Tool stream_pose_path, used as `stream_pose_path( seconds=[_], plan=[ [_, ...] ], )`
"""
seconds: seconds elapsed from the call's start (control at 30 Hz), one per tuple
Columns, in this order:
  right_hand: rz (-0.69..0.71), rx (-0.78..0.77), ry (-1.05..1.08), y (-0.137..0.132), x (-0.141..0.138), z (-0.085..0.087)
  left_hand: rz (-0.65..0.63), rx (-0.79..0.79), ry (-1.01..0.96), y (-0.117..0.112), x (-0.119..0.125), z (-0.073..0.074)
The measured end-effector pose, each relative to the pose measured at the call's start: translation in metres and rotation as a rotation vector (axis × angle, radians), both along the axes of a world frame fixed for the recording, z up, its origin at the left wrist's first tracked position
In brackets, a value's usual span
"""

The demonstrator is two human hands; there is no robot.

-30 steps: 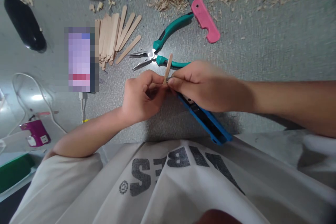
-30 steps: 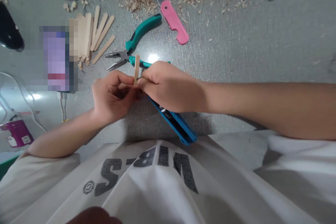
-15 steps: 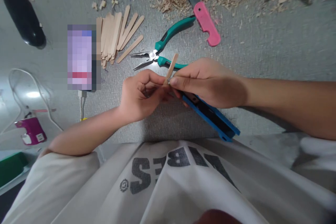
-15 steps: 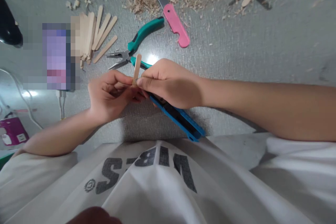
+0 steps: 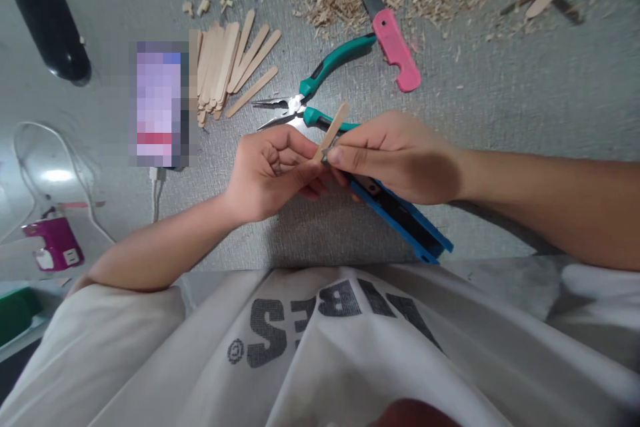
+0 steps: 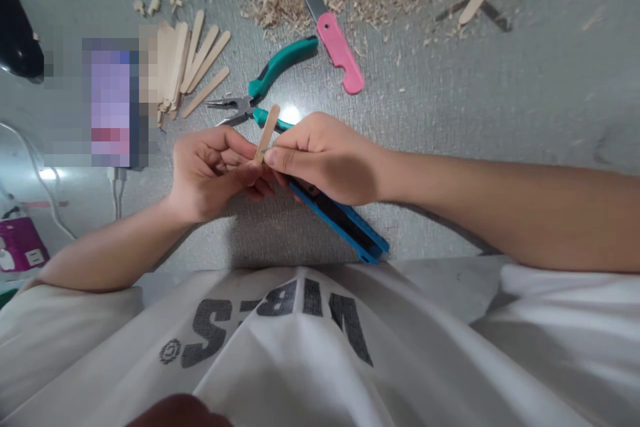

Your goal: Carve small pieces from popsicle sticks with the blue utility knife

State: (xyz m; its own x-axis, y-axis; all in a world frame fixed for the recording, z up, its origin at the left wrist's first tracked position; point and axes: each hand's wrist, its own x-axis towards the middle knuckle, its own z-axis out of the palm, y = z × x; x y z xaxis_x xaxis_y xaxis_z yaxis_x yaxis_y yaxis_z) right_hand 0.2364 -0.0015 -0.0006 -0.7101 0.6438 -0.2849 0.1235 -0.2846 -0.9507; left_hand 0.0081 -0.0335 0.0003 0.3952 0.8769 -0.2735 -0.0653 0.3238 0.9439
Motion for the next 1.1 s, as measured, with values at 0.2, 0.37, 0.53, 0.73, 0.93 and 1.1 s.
stream_pose_path(
  seconds=[0.2,0.37,0.53,0.73,0.93,1.1],
  plan=[
    [0.038,0.034,0.017,0.0016,0.0007,-0.0007,-0.020,-0.045,-0.002,0.0020,0.0001,0.0017],
    [0.009,0.026,0.021,-0.0012,0.0022,-0.0038,0.008,-0.027,0.021,-0.0004,0.0036,0.0039],
    [-0.061,0.019,-0.016,-0.0053,0.0005,-0.0023,0.048,-0.059,0.044,-0.0014,0.0049,0.0023],
    [-0.210,-0.031,-0.066,-0.0065,-0.0057,0.0041,0.079,-0.064,0.060,-0.0005,0.0077,0.0030],
    [-0.174,-0.019,-0.058,-0.0073,-0.0051,0.0009,0.102,-0.012,0.066,-0.0020,0.0082,-0.0006],
    [-0.155,-0.001,-0.048,-0.0077,-0.0046,0.0010,0.085,0.021,0.114,-0.0032,0.0067,-0.0032]
  ],
)
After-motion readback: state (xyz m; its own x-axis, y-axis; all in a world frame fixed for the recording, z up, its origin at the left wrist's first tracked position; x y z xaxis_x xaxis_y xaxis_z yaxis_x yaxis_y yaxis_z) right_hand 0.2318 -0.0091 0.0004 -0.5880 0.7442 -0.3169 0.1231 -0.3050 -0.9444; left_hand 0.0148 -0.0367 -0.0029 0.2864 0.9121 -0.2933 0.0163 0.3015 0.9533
